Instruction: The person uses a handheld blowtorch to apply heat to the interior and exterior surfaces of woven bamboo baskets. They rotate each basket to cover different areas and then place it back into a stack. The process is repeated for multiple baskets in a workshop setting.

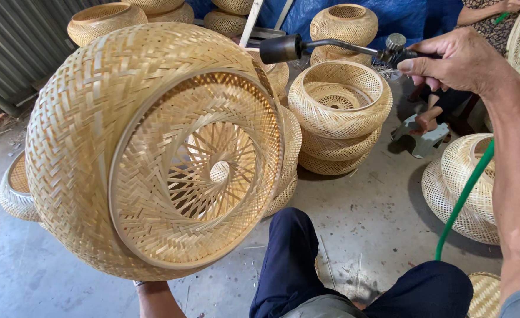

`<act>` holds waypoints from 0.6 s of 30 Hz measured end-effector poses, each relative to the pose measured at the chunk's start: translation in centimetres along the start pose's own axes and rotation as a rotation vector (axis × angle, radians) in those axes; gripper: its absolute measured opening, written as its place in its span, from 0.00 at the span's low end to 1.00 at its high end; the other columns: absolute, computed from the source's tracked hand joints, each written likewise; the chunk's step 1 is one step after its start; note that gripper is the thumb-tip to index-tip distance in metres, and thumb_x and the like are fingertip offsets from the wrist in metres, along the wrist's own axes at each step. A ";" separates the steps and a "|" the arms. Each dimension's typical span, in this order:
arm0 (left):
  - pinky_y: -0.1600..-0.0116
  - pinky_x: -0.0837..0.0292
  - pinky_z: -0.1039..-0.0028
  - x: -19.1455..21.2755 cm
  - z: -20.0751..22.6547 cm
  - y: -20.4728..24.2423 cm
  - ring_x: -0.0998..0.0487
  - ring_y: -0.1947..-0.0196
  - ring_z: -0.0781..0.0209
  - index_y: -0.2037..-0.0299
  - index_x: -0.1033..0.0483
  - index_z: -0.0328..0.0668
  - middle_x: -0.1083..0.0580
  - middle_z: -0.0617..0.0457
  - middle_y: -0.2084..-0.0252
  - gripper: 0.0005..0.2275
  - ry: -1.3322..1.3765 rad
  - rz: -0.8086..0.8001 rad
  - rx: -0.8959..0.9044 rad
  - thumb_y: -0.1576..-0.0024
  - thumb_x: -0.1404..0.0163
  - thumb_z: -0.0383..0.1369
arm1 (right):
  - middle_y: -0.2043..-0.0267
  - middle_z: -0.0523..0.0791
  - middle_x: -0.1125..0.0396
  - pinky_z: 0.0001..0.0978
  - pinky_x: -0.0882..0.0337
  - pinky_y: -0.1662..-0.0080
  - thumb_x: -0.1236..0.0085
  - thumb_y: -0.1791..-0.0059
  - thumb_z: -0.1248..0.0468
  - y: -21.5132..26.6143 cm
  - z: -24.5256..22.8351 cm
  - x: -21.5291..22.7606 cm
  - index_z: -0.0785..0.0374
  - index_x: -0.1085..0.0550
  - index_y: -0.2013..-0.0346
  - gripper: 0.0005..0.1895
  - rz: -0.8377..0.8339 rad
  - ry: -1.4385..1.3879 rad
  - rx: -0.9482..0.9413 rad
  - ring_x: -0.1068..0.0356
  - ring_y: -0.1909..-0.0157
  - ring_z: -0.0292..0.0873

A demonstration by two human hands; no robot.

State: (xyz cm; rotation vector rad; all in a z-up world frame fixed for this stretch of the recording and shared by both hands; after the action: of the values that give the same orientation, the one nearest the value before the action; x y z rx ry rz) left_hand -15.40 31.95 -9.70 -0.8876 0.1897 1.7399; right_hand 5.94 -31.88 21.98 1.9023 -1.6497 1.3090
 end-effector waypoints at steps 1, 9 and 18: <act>0.50 0.29 0.65 -0.1 -0.1 -0.3 0.25 0.55 0.56 0.44 0.31 0.33 0.27 0.45 0.49 0.16 0.008 -0.004 -0.005 0.29 0.57 0.41 | 0.74 0.49 0.27 0.29 0.35 0.76 0.37 0.45 0.58 0.0 0.0 0.1 0.70 0.18 0.61 0.15 0.009 0.059 -0.021 0.35 0.79 0.36; 0.48 0.29 0.63 -1.3 -3.9 0.4 0.26 0.52 0.54 0.42 0.32 0.34 0.28 0.44 0.47 0.17 0.086 0.011 0.032 0.30 0.57 0.42 | 0.74 0.45 0.28 0.26 0.34 0.76 0.38 0.46 0.58 0.3 0.3 -0.2 0.65 0.18 0.58 0.12 0.012 -0.087 -0.038 0.35 0.80 0.33; 0.45 0.29 0.60 -2.5 -6.7 -0.8 0.26 0.48 0.52 0.39 0.34 0.35 0.29 0.44 0.44 0.19 0.115 -0.017 0.079 0.31 0.56 0.42 | 0.72 0.43 0.28 0.25 0.33 0.76 0.38 0.47 0.58 0.7 0.3 -0.9 0.63 0.19 0.54 0.13 0.062 -0.199 -0.012 0.34 0.77 0.29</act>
State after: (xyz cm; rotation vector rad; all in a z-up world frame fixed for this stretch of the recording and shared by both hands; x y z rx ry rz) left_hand -11.33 26.75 -12.57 -0.9287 0.3237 1.6550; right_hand 5.47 -31.77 20.88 2.0469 -1.8200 1.1610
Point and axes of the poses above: each hand's wrist, its own y-axis away from the middle knuckle, its own x-axis out of the back of the hand, z = x × y, the point moved 1 cm from there along -y, towards the middle knuckle
